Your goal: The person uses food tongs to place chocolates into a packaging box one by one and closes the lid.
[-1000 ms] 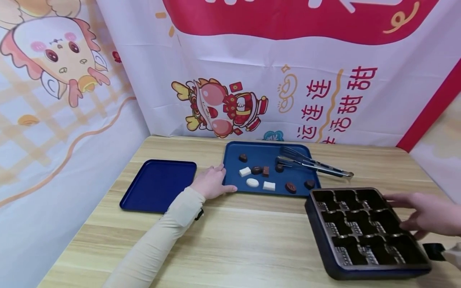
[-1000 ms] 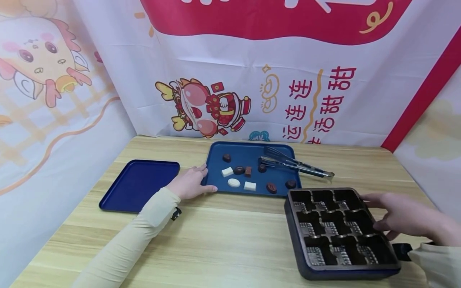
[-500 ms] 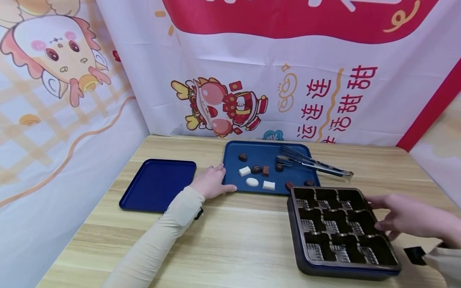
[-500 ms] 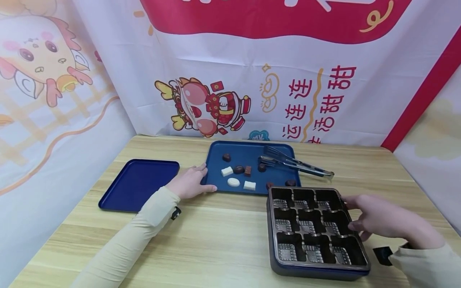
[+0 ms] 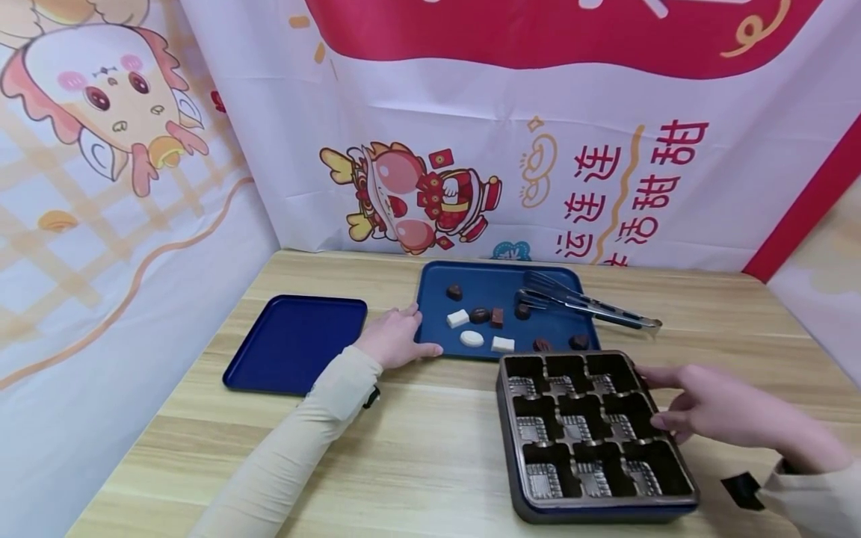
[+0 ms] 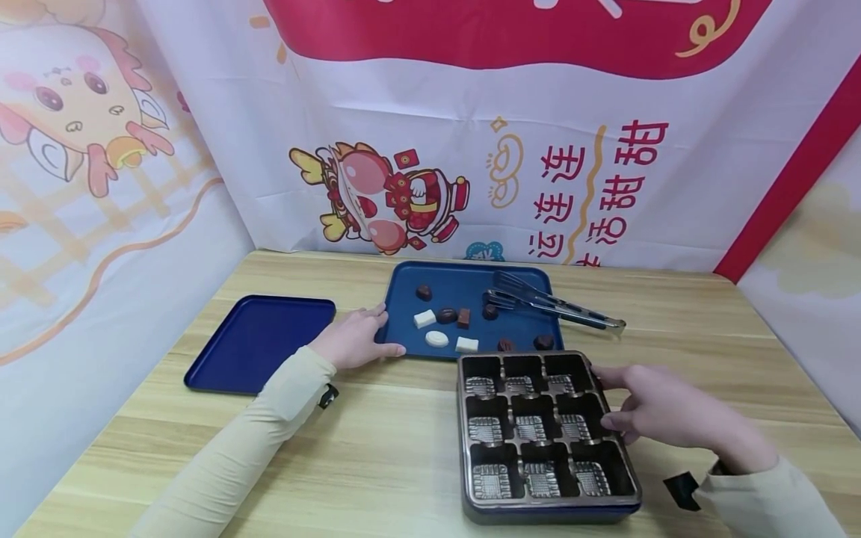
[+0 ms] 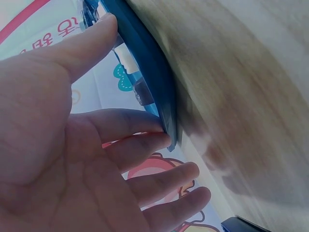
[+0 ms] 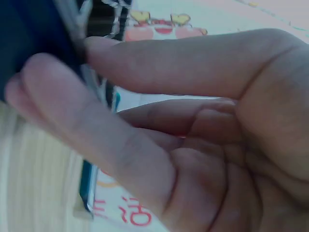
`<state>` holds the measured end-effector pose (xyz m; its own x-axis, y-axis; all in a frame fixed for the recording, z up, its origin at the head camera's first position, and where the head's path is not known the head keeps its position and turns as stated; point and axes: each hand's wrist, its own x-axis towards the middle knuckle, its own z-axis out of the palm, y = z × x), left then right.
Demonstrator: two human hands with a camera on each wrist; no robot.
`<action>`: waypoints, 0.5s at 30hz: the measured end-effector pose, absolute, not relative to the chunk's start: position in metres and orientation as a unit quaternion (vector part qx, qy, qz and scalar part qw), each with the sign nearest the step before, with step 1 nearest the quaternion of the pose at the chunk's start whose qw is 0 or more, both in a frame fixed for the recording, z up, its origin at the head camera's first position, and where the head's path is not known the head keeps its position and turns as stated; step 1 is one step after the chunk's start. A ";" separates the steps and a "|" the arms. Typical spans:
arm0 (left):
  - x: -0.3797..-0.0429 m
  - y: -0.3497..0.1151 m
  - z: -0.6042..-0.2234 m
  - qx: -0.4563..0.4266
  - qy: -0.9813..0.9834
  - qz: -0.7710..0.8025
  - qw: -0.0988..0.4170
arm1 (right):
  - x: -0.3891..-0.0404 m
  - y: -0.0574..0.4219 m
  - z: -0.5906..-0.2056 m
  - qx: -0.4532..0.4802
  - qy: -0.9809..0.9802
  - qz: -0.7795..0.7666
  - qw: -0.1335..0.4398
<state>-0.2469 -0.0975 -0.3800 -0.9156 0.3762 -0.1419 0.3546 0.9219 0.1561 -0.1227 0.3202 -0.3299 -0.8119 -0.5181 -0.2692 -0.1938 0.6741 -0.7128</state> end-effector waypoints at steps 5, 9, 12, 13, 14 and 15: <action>-0.246 -0.098 -0.379 0.190 0.977 0.063 0.078 | -0.121 0.305 -0.332 -0.204 0.872 -0.379 0.235; -0.246 -0.098 -0.380 0.188 0.977 0.062 0.075 | -0.119 0.295 -0.334 -0.195 0.865 -0.393 0.241; -0.245 -0.097 -0.380 0.187 0.978 0.063 0.074 | -0.117 0.290 -0.335 -0.197 0.867 -0.393 0.233; -0.245 -0.097 -0.380 0.187 0.977 0.064 0.074 | -0.116 0.288 -0.336 -0.201 0.869 -0.390 0.229; -0.245 -0.097 -0.380 0.187 0.977 0.065 0.074 | -0.116 0.287 -0.336 -0.202 0.871 -0.388 0.225; -0.245 -0.097 -0.379 0.187 0.977 0.067 0.075 | -0.115 0.286 -0.336 -0.207 0.875 -0.380 0.218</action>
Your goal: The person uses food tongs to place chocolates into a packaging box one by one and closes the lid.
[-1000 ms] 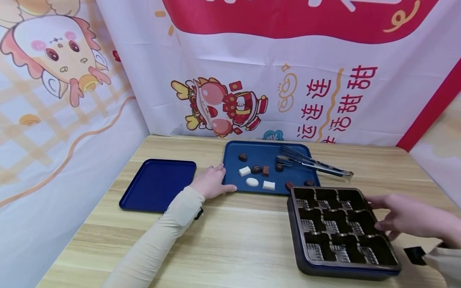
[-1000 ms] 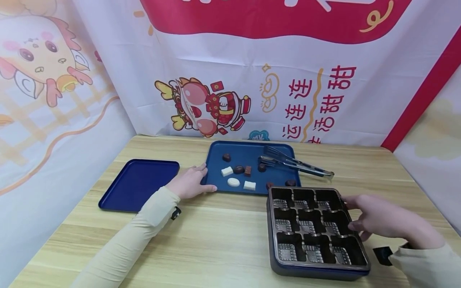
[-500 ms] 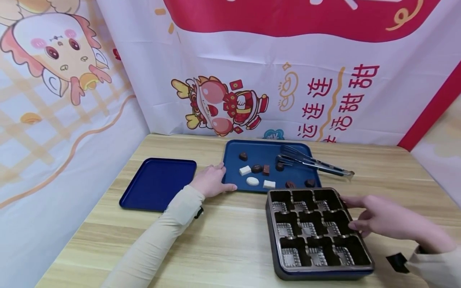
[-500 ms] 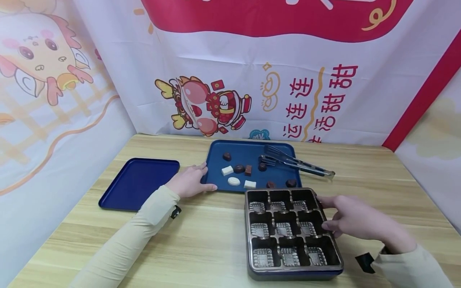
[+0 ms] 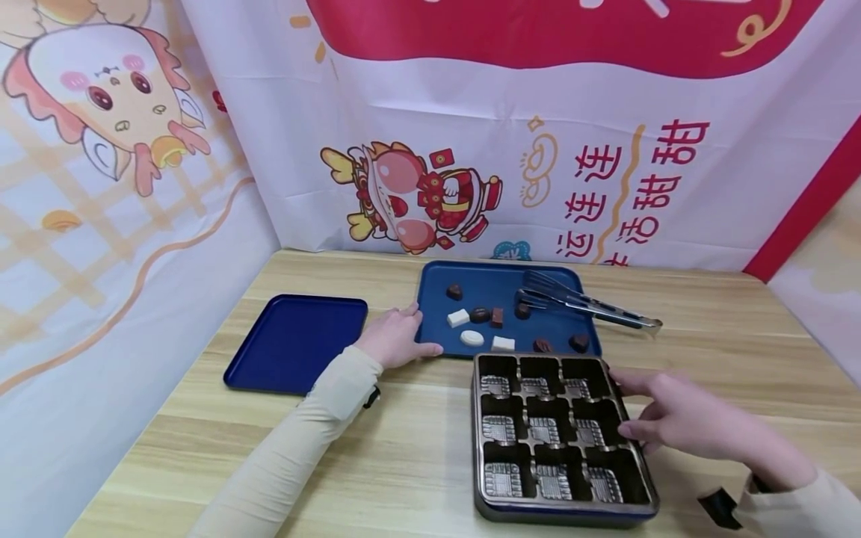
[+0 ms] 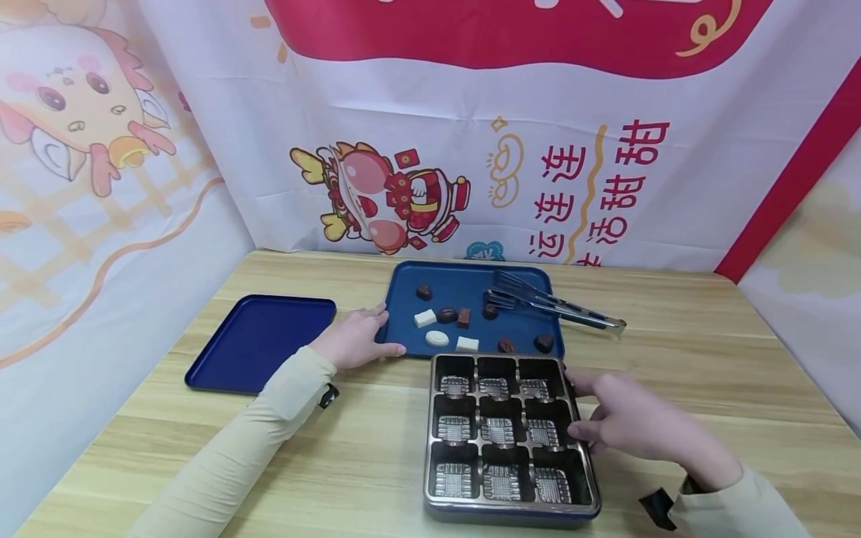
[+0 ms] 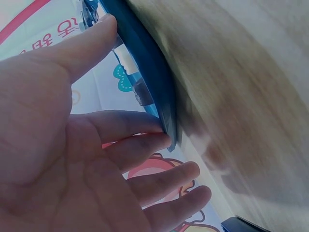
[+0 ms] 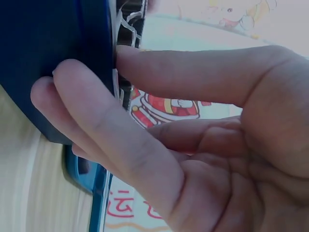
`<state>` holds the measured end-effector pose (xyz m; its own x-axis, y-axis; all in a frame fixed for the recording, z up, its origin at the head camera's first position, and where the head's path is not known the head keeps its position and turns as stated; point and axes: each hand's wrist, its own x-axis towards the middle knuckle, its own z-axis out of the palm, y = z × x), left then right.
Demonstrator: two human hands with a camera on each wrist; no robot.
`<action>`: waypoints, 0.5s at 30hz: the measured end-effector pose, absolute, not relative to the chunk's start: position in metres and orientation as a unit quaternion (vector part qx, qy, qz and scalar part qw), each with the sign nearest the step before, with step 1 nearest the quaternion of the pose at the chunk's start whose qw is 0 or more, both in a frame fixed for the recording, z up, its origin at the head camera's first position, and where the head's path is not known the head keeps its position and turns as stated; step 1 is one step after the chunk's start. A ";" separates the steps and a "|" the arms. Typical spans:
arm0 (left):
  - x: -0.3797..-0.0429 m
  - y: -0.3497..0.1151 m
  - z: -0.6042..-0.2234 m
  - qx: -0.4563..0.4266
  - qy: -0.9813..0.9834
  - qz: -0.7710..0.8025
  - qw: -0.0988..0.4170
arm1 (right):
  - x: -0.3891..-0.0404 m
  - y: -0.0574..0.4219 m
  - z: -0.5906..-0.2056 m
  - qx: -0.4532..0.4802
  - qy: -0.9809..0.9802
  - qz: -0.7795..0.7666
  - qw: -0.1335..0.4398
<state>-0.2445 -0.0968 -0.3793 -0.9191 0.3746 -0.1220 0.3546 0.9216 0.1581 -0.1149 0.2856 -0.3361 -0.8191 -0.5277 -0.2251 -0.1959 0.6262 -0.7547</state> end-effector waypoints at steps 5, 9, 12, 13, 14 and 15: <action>-0.244 -0.096 -0.380 0.189 0.977 0.069 0.078 | -0.112 0.278 -0.336 -0.199 0.901 -0.339 0.183; -0.245 -0.096 -0.380 0.192 0.976 0.067 0.074 | -0.109 0.266 -0.337 -0.185 0.935 -0.276 0.122; -0.245 -0.096 -0.380 0.193 0.976 0.065 0.072 | -0.106 0.256 -0.339 -0.173 0.948 -0.254 0.088; -0.246 -0.097 -0.380 0.193 0.976 0.064 0.071 | -0.105 0.252 -0.340 -0.168 0.950 -0.251 0.082; -0.246 -0.097 -0.380 0.193 0.977 0.062 0.071 | -0.104 0.249 -0.341 -0.162 0.950 -0.256 0.081; -0.246 -0.097 -0.380 0.193 0.977 0.062 0.071 | -0.103 0.246 -0.342 -0.155 0.949 -0.261 0.079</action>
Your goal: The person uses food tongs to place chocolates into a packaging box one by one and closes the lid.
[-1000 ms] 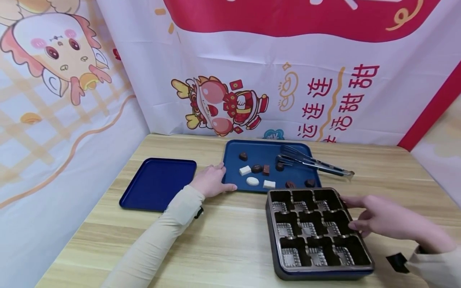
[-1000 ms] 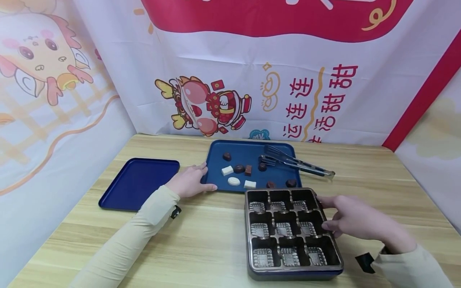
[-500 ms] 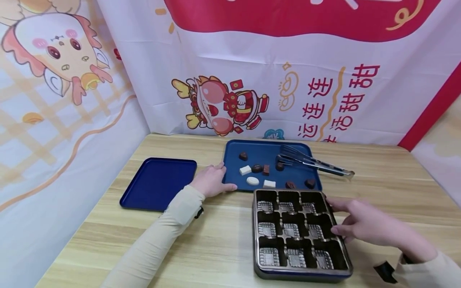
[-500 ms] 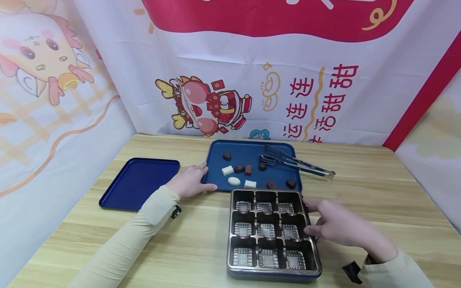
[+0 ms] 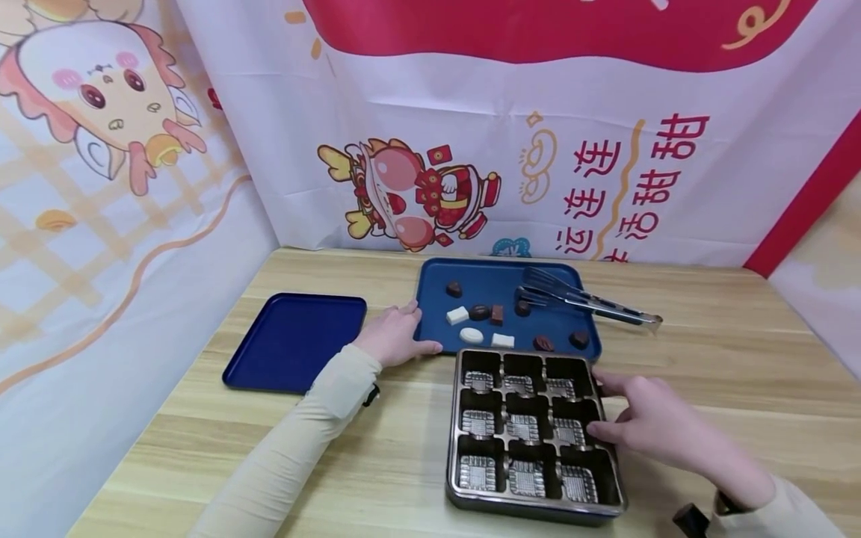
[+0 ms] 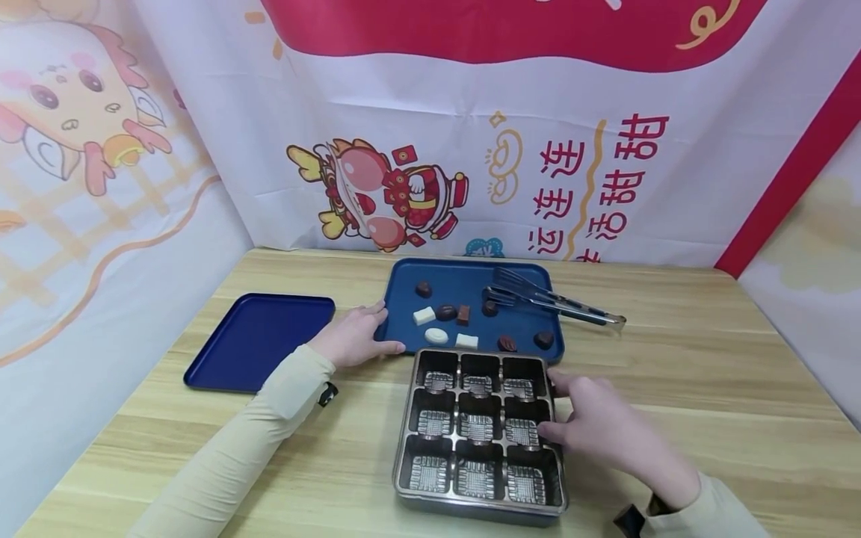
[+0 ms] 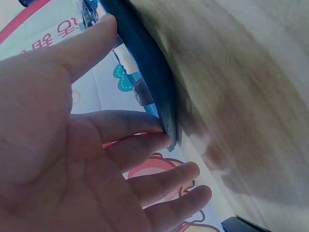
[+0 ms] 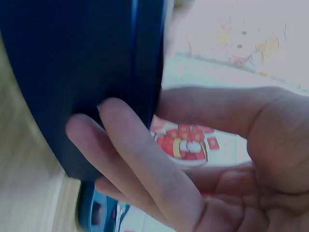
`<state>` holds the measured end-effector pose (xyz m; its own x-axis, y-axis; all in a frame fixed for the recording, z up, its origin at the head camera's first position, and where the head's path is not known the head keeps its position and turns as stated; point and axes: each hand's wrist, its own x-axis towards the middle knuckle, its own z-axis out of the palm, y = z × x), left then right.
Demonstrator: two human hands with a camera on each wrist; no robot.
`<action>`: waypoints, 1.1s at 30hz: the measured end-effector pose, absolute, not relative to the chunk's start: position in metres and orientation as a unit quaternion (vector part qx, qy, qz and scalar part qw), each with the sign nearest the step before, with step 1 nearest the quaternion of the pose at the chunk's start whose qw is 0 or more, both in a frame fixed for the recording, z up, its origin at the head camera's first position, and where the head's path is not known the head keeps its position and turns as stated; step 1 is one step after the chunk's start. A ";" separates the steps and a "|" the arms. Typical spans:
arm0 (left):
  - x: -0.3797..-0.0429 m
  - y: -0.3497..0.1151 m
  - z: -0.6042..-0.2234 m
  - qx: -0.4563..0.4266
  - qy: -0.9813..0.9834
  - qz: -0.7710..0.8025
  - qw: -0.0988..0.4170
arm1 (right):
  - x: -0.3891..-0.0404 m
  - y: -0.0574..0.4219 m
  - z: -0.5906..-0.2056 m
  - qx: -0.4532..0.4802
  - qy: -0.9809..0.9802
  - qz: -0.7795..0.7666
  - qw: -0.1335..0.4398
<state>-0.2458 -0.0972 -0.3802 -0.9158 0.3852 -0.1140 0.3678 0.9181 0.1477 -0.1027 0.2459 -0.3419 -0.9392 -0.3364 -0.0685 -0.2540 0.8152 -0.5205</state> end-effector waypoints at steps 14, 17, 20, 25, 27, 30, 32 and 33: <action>-0.248 -0.098 -0.381 0.206 0.975 0.052 0.066 | -0.094 0.227 -0.343 -0.149 0.958 -0.244 0.036; -0.248 -0.098 -0.380 0.209 0.975 0.048 0.065 | -0.092 0.224 -0.344 -0.157 0.950 -0.266 0.044; -0.248 -0.099 -0.380 0.211 0.974 0.047 0.064 | -0.091 0.222 -0.344 -0.160 0.945 -0.281 0.052; -0.247 -0.098 -0.379 0.214 0.974 0.039 0.064 | -0.089 0.221 -0.343 -0.158 0.945 -0.281 0.062; -0.246 -0.097 -0.378 0.216 0.974 0.032 0.058 | -0.090 0.221 -0.343 -0.154 0.944 -0.283 0.068; -0.241 -0.095 -0.372 0.227 0.972 0.040 0.034 | -0.090 0.221 -0.343 -0.144 0.945 -0.285 0.075; -0.235 -0.092 -0.365 0.239 0.969 0.067 0.014 | -0.090 0.220 -0.344 -0.149 0.943 -0.286 0.077; -0.230 -0.090 -0.361 0.246 0.965 0.090 0.008 | -0.090 0.220 -0.344 -0.153 0.943 -0.286 0.077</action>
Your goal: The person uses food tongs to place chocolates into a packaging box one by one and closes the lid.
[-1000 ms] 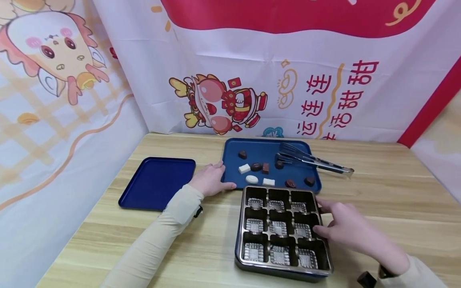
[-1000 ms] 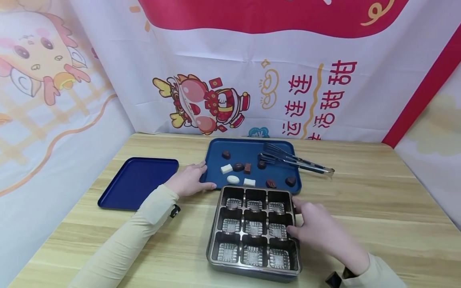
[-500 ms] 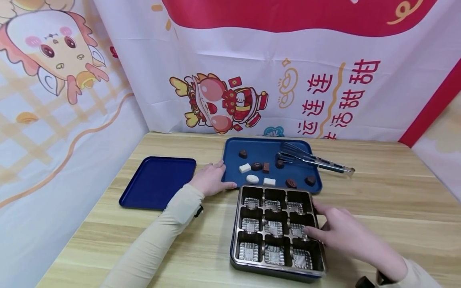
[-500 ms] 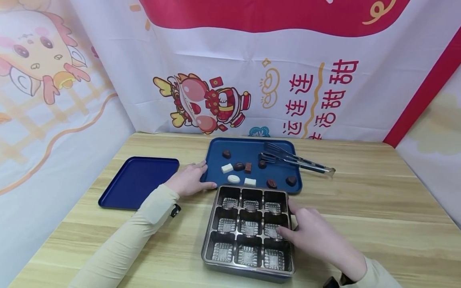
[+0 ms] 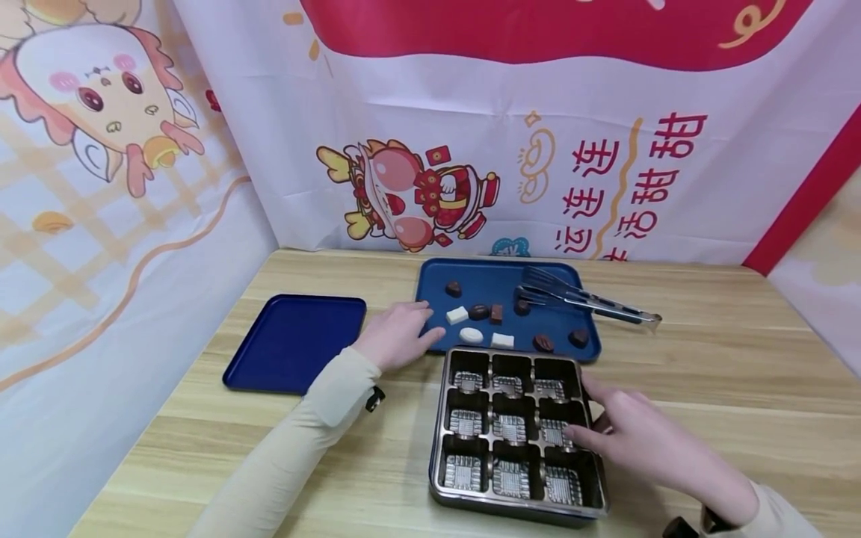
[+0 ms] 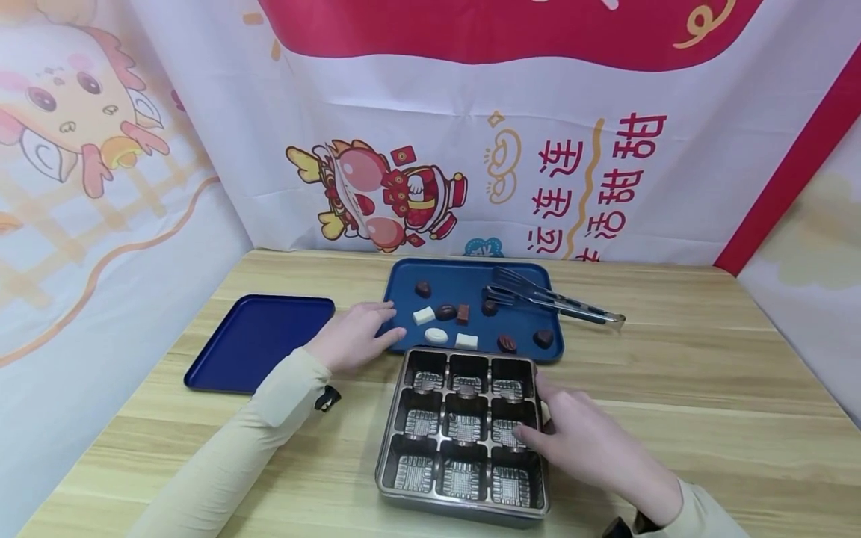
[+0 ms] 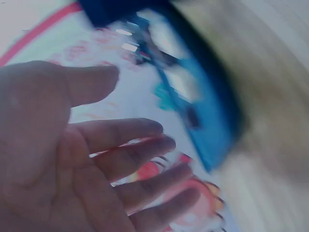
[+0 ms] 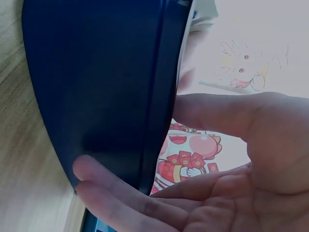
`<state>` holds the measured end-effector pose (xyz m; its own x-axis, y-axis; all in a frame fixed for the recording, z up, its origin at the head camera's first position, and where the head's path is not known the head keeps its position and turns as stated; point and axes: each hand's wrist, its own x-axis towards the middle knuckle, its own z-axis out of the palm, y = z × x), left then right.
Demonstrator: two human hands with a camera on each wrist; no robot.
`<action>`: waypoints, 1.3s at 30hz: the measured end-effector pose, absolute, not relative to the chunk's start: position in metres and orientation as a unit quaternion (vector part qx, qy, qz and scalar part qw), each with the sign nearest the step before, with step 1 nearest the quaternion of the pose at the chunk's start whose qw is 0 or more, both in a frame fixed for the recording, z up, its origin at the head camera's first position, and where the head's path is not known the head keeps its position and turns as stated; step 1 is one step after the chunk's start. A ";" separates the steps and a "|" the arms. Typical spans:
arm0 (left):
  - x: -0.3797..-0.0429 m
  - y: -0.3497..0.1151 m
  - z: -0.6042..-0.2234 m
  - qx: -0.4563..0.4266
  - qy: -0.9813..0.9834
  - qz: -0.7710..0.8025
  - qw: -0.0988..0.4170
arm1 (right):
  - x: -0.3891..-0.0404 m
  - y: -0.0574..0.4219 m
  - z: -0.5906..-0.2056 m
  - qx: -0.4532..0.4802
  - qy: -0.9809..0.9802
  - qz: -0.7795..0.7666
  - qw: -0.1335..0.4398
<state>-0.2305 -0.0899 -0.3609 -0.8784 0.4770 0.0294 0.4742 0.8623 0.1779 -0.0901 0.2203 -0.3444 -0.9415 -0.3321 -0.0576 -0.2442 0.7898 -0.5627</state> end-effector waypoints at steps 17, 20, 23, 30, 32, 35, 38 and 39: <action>-0.187 -0.090 -0.358 0.266 0.914 0.303 0.049 | -0.089 0.213 -0.351 -0.195 0.943 -0.265 0.054; -0.188 -0.093 -0.363 0.269 0.910 0.312 0.040 | -0.089 0.211 -0.352 -0.200 0.946 -0.252 0.044; -0.191 -0.093 -0.366 0.274 0.907 0.318 0.040 | -0.089 0.212 -0.353 -0.199 0.947 -0.251 0.039; -0.194 -0.095 -0.367 0.269 0.911 0.310 0.046 | -0.086 0.211 -0.355 -0.214 0.948 -0.233 0.034; -0.194 -0.095 -0.368 0.267 0.911 0.311 0.045 | -0.085 0.210 -0.356 -0.210 0.950 -0.225 0.046; -0.193 -0.096 -0.367 0.262 0.910 0.317 0.053 | -0.084 0.207 -0.357 -0.195 0.952 -0.224 0.074; -0.192 -0.096 -0.366 0.259 0.909 0.320 0.058 | -0.082 0.204 -0.356 -0.179 0.952 -0.227 0.097; -0.191 -0.095 -0.365 0.261 0.909 0.320 0.056 | -0.082 0.204 -0.356 -0.174 0.952 -0.230 0.102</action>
